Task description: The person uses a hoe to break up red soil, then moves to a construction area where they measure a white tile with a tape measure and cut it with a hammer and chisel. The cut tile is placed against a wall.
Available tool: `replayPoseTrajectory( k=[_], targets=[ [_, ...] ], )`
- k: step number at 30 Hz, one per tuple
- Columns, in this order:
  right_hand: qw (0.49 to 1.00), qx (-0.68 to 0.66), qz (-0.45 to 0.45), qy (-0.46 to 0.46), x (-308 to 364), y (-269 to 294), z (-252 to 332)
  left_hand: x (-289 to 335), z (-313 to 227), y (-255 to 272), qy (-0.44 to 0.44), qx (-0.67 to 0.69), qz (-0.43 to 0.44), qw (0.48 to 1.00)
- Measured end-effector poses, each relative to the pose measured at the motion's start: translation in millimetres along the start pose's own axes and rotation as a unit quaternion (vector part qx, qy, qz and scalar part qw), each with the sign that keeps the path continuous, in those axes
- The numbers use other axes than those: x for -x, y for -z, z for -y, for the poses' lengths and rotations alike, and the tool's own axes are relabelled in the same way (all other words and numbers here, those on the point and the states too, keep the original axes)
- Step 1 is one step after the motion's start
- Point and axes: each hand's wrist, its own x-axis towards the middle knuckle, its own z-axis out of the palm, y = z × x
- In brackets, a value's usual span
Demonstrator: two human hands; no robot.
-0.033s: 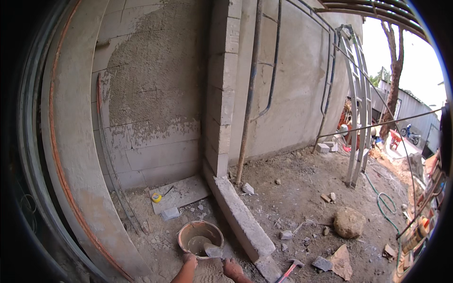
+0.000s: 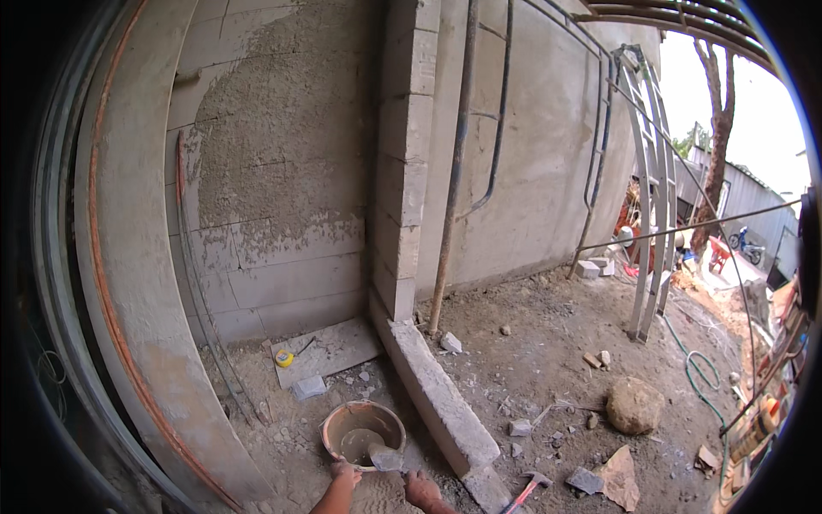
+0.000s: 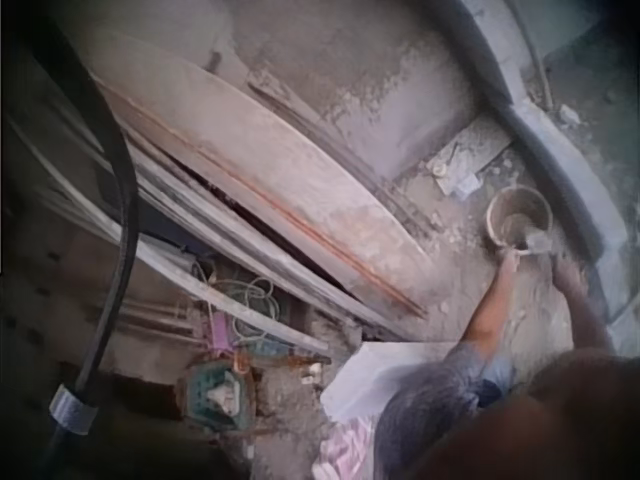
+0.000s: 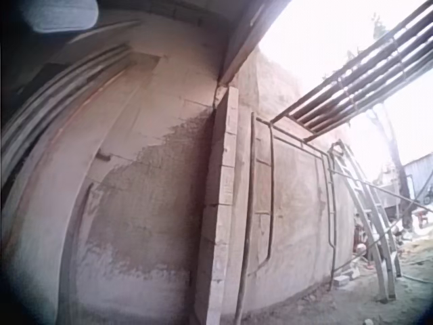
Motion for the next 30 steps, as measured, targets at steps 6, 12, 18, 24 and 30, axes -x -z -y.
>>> replayPoseTrajectory(
  k=[6,12,18,24,30],
  targets=[
    [0.998,0.017,-0.003,0.059,-6,-83,7,-3,59,48,-0.087,0.107,-0.066,0.988],
    [0.876,0.095,-0.401,0.25,-40,-148,-19,-2,44,37,-0.051,0.209,-0.077,0.974],
    [0.484,0.593,-0.563,0.313,0,-90,-37,-15,53,19,-0.017,0.156,-0.085,0.984],
    [0.693,0.523,-0.386,0.312,33,-70,-41,-11,39,-14,-0.044,0.108,-0.057,0.991],
    [0.996,0.073,-0.044,0.018,60,-15,5,-18,33,-1,-0.085,0.114,-0.07,0.987]
  ],
)
